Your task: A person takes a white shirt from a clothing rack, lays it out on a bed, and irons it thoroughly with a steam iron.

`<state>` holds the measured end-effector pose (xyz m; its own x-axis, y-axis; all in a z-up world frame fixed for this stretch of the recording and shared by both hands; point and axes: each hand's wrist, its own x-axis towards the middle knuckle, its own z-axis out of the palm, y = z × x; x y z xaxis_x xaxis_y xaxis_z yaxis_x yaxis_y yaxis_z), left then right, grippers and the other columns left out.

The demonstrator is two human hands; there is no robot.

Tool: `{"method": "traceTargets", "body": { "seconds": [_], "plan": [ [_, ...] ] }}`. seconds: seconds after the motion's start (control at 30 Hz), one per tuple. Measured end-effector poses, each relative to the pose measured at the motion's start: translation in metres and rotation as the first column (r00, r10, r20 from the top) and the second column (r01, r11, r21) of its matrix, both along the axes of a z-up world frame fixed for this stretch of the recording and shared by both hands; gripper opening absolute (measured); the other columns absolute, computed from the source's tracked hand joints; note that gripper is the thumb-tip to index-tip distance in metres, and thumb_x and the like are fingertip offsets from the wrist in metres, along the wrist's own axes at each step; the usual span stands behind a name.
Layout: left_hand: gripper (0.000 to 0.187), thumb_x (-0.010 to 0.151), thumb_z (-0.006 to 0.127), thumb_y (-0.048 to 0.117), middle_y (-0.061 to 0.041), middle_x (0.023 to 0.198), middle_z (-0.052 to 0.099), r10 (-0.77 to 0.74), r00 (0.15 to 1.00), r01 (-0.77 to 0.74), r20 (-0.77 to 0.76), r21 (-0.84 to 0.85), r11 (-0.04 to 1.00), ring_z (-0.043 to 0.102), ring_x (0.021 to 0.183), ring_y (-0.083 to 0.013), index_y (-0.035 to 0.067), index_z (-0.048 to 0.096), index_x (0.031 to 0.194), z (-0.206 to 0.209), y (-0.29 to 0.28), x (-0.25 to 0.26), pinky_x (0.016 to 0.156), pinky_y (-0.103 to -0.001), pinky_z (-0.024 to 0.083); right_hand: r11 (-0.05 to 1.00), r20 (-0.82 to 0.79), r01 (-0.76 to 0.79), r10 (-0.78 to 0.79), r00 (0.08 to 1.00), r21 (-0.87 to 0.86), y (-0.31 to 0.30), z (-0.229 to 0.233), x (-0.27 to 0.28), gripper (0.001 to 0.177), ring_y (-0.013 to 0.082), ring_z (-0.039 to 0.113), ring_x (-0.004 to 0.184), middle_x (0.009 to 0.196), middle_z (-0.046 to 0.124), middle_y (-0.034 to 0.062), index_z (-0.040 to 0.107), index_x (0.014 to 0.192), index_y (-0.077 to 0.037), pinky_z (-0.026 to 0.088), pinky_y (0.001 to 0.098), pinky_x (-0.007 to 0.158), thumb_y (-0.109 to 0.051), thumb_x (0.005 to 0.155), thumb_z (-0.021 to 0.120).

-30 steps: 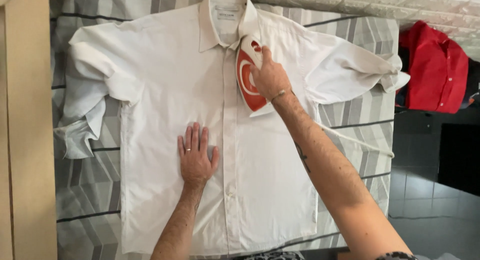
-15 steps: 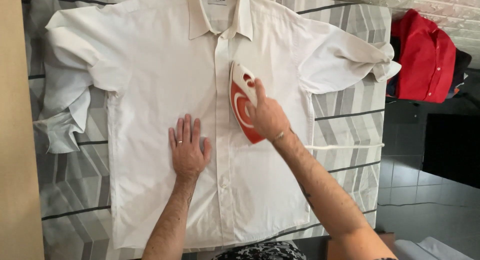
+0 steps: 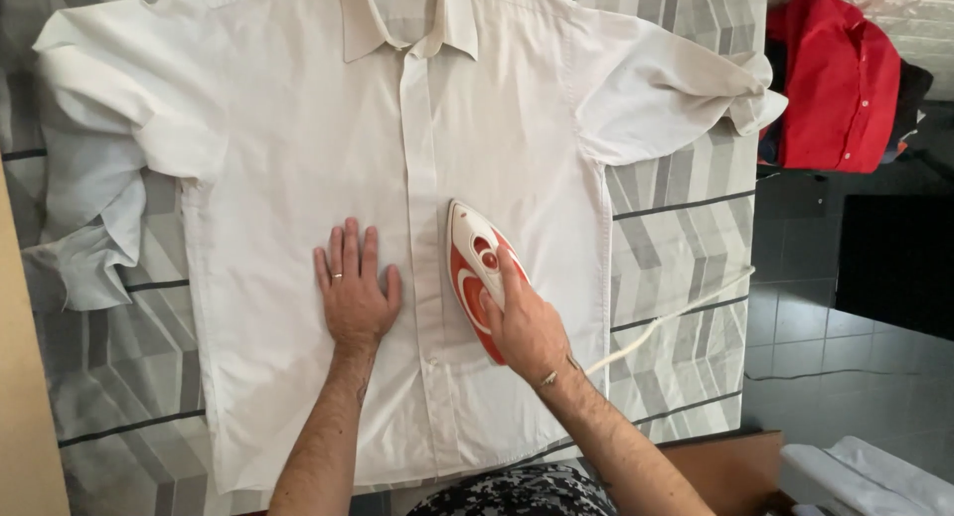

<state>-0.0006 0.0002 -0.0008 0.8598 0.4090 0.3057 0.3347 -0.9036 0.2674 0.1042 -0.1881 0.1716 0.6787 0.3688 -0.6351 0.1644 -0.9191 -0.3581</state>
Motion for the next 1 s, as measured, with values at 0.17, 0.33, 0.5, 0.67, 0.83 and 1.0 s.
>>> {"method": "traceTargets", "body": {
  "seconds": [0.17,0.33,0.5,0.67,0.83,1.0],
  "plan": [
    [0.057,0.098,0.051,0.039,-0.017,0.158,0.049,-0.028,1.000,0.028,0.004,-0.021,0.999,0.043,0.148,-0.0345,0.009,0.059,0.146,0.003,0.000,-0.002,0.122,-0.057,0.024,0.995,0.125,0.094,-0.097,0.987,0.027,0.006,-0.036,0.038,0.068,0.0532,0.068,0.102,0.112,0.068,0.0297,0.016,0.162,-0.019,0.056,0.0618,0.087,-0.036,0.103,0.046],
    [0.058,0.093,0.058,0.037,-0.019,0.155,0.053,-0.034,0.998,0.032,0.044,0.047,0.998,0.046,0.146,-0.0354,0.007,0.063,0.143,0.001,0.002,-0.001,0.120,-0.056,0.027,0.977,0.310,0.214,-0.205,0.928,0.007,-0.020,-0.065,0.072,0.067,0.0523,0.070,0.098,0.103,0.070,0.0306,0.023,0.161,-0.018,0.056,0.0614,0.084,-0.039,0.103,0.051],
    [0.057,0.093,0.059,0.036,-0.019,0.154,0.054,-0.027,0.998,0.024,0.057,0.048,0.999,0.047,0.145,-0.0355,0.007,0.064,0.142,0.003,0.002,0.001,0.120,-0.056,0.028,0.956,0.324,0.293,-0.275,0.905,-0.007,-0.066,-0.049,0.074,0.068,0.0569,0.066,0.101,0.105,0.068,0.0356,0.023,0.161,-0.019,0.053,0.0644,0.088,-0.040,0.102,0.050],
    [0.059,0.092,0.059,0.036,-0.019,0.155,0.053,-0.042,0.997,0.039,0.064,0.049,0.998,0.047,0.145,-0.0359,0.006,0.064,0.142,0.002,0.003,0.001,0.119,-0.056,0.027,0.937,0.320,0.349,-0.330,0.888,-0.002,-0.098,-0.047,0.066,0.069,0.0582,0.064,0.103,0.108,0.067,0.0372,0.025,0.161,-0.021,0.051,0.0652,0.090,-0.042,0.100,0.051],
    [0.058,0.095,0.055,0.038,-0.020,0.155,0.053,-0.039,0.997,0.036,0.066,0.049,0.998,0.047,0.145,-0.0367,0.007,0.063,0.143,0.001,0.002,0.000,0.119,-0.057,0.027,0.959,0.205,0.284,-0.281,0.938,0.017,-0.085,-0.015,0.051,0.069,0.0575,0.063,0.108,0.112,0.067,0.0360,0.028,0.160,-0.023,0.050,0.0648,0.095,-0.043,0.099,0.051],
    [0.057,0.096,0.056,0.039,-0.020,0.154,0.053,-0.040,0.998,0.038,0.056,0.047,0.998,0.047,0.145,-0.0370,0.006,0.064,0.142,-0.001,0.003,-0.001,0.119,-0.057,0.027,0.999,0.122,-0.047,0.045,0.991,0.016,-0.092,-0.016,0.026,0.069,0.0509,0.068,0.101,0.112,0.070,0.0270,0.028,0.160,-0.031,0.055,0.0607,0.086,-0.049,0.098,0.053]
  ]
}}
